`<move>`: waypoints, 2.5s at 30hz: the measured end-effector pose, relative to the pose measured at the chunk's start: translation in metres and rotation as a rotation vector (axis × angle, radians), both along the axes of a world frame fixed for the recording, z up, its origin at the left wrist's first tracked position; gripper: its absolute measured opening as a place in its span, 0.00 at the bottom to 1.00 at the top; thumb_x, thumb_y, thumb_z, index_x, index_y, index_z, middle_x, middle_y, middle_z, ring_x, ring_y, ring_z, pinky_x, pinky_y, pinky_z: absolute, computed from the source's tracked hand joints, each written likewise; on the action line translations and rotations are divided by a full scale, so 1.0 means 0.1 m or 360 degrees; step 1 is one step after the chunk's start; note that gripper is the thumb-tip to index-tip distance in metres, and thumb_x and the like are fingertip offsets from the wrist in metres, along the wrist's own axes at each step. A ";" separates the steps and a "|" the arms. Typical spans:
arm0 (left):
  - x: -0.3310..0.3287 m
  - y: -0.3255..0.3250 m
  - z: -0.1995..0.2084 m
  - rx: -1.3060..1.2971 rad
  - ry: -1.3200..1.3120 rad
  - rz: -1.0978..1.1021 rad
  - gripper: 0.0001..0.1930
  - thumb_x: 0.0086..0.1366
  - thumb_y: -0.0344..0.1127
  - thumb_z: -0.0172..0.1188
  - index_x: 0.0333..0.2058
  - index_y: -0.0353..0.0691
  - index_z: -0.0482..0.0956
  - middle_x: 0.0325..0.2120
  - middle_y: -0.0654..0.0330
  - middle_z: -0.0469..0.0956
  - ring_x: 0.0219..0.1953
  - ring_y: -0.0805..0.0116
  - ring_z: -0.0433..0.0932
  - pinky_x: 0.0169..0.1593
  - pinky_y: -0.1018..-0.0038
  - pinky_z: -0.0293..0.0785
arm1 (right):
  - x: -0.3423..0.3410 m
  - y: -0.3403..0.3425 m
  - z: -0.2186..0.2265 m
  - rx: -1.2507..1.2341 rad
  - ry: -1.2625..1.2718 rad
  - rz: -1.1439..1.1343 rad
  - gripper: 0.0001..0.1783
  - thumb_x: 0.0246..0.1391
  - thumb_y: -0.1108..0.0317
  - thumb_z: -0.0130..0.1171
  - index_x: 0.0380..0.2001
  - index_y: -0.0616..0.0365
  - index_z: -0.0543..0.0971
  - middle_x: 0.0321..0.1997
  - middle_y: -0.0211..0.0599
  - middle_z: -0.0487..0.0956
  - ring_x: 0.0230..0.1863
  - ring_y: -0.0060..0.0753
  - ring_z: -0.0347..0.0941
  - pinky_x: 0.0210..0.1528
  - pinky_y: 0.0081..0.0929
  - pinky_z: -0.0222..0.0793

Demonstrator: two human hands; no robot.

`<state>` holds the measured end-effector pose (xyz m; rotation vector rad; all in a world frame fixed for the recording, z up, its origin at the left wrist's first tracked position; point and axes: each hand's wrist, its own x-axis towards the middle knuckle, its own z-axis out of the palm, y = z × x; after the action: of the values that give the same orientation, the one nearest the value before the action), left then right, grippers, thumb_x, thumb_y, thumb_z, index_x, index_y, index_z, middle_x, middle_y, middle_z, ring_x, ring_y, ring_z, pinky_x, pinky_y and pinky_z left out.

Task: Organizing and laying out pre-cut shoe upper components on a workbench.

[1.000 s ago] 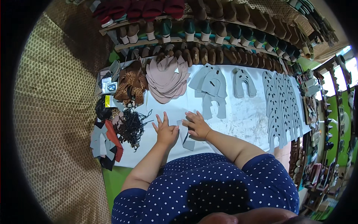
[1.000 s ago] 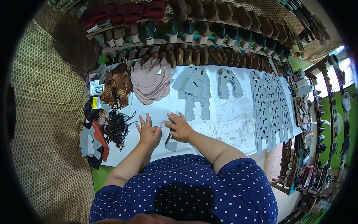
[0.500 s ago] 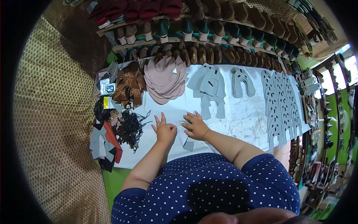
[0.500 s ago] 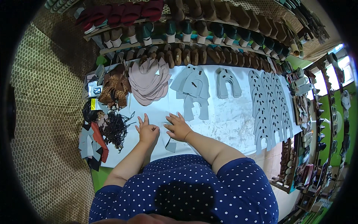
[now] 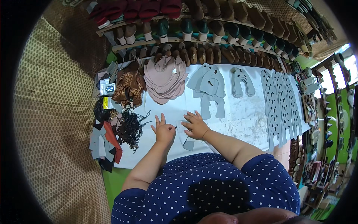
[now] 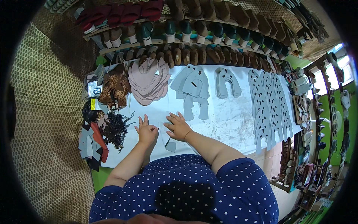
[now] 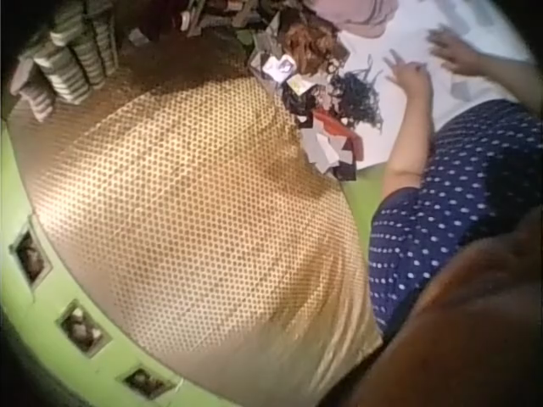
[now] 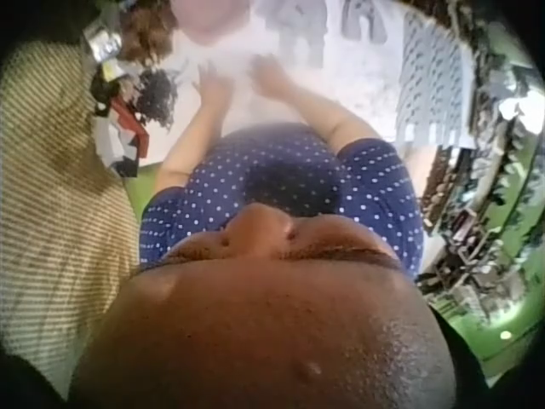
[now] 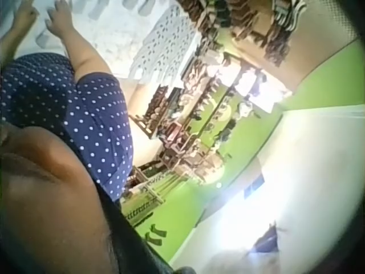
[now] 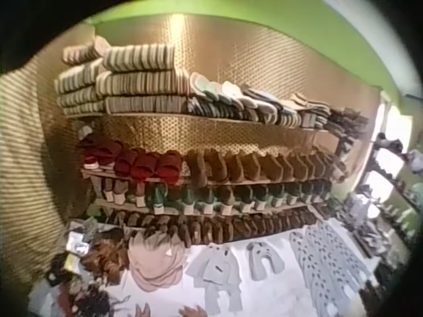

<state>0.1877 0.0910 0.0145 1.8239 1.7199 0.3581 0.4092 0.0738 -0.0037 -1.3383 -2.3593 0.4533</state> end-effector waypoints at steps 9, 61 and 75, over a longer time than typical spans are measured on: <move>-0.06 0.01 0.00 0.0017 -0.0005 0.0050 0.05 0.54 0.38 0.65 0.23 0.48 0.88 0.73 0.46 0.54 0.77 0.41 0.38 0.69 0.31 0.24 | 0.00 -0.01 0.01 -0.0005 0.0018 0.0007 0.25 0.52 0.54 0.64 0.54 0.44 0.81 0.67 0.41 0.69 0.74 0.46 0.56 0.75 0.61 0.40; -0.11 -0.28 -0.01 0.0147 0.0577 -0.0912 0.49 0.59 0.66 0.60 0.73 0.50 0.53 0.76 0.57 0.46 0.77 0.54 0.41 0.73 0.40 0.36 | 0.83 1.37 0.16 0.0138 0.0002 -0.1449 0.21 0.61 0.60 0.58 0.57 0.49 0.78 0.55 0.38 0.79 0.61 0.47 0.70 0.68 0.68 0.53; -0.11 -0.31 -0.07 0.0220 0.0507 -0.0866 0.43 0.61 0.63 0.57 0.71 0.49 0.59 0.75 0.57 0.50 0.77 0.53 0.45 0.73 0.40 0.35 | 1.12 1.73 0.04 -0.0111 -0.0539 -0.1290 0.11 0.49 0.68 0.60 0.36 0.44 0.86 0.40 0.31 0.85 0.50 0.40 0.75 0.52 0.48 0.63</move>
<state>0.1765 0.0597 0.0079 2.4580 1.3294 -0.0444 0.5214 0.2470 0.0003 -2.3703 -1.7904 0.0601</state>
